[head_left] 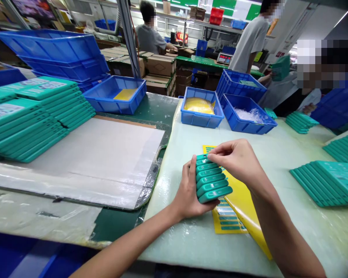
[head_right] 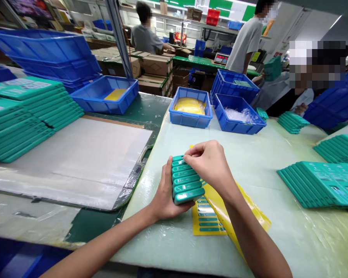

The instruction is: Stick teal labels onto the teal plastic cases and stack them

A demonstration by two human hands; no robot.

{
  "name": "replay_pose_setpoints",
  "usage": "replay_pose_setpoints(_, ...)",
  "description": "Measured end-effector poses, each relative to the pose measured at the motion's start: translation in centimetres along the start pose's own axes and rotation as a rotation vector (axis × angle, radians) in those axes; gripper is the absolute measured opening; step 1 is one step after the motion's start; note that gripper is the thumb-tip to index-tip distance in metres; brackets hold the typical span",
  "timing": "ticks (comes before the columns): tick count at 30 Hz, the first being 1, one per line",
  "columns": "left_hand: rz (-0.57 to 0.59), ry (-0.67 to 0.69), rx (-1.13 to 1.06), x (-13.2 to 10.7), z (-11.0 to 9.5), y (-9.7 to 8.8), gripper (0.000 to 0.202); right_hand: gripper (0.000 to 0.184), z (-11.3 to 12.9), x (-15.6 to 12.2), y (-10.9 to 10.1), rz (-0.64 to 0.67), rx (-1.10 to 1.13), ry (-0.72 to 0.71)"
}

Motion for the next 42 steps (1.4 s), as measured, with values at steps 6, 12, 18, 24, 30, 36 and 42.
replay_pose_setpoints(6, 0.000, -0.013, 0.019, 0.0, 0.1, 0.0, 0.154, 0.010, -1.2, 0.9, 0.6, 0.071, -0.057, 0.076)
replay_pose_setpoints(12, 0.001, 0.040, 0.034, -0.2, -0.2, 0.2, 0.149, 0.045, -2.0, 2.5, 0.7, 0.266, -0.214, 0.122)
replay_pose_setpoints(18, 0.000, 0.049, 0.057, -0.2, 0.0, 0.2, 0.147, 0.046, -3.2, 3.1, 0.6, 0.435, 0.073, -0.014)
replay_pose_setpoints(24, -0.014, 0.063, 0.053, -0.1, -0.1, 0.0, 0.143, 0.049, -5.1, 1.5, 2.9, 0.549, 0.324, 0.000)
replay_pose_setpoints(30, -0.025, 0.062, 0.066, 0.0, 0.0, -0.1, 0.138, 0.056, -6.2, 2.2, 2.5, 0.525, 0.411, 0.024)
replay_pose_setpoints(36, -0.017, 0.085, 0.096, 0.3, -0.4, -0.4, 0.137, 0.022, -11.2, 2.2, -3.6, 0.168, 0.008, -0.025)
replay_pose_setpoints(42, -0.035, 0.098, 0.097, 0.3, -0.6, -0.5, 0.135, 0.015, -17.9, -2.0, -4.4, 0.147, -0.337, 0.008)
Point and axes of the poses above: each hand's wrist, its own x-axis towards the middle knuckle, its own y-axis out of the palm, z = x × y, the point moved 9 cm from there along x, towards the middle knuckle, and after that the axes turned 8 degrees about x, right-handed, at the moved point
